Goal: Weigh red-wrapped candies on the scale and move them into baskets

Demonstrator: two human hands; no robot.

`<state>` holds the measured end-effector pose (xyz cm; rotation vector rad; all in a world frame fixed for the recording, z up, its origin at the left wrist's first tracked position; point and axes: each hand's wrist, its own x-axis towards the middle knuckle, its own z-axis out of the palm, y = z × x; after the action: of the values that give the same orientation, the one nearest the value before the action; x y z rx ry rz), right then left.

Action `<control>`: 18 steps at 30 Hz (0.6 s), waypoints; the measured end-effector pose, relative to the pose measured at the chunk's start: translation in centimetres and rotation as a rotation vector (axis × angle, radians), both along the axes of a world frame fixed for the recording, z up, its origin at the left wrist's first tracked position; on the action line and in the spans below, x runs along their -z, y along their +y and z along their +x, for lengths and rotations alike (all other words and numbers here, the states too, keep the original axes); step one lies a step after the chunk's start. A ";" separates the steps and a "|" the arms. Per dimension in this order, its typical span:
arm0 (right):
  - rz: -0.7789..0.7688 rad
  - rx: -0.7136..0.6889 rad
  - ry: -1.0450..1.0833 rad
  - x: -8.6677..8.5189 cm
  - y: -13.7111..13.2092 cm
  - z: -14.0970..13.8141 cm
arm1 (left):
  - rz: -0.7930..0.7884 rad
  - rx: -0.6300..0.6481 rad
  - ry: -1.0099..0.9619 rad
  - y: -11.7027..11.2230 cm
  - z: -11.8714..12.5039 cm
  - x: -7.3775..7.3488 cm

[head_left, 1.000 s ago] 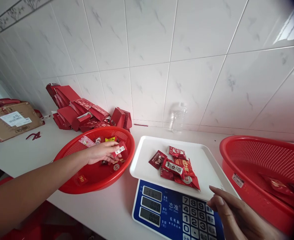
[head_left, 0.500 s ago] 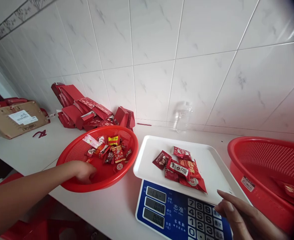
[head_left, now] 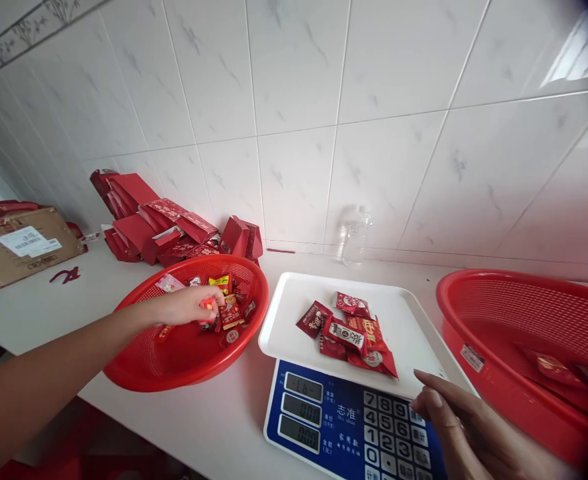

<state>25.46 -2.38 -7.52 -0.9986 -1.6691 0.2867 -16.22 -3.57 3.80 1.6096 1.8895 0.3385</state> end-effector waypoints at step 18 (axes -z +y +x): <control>0.161 -0.056 0.045 -3.0 0.2 -1.3 | 0.365 0.427 -0.054 8.8 18.3 0.1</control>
<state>24.16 -2.22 -4.48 -0.8206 -1.6534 0.2067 2.03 5.20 3.74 2.1655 1.4471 0.5555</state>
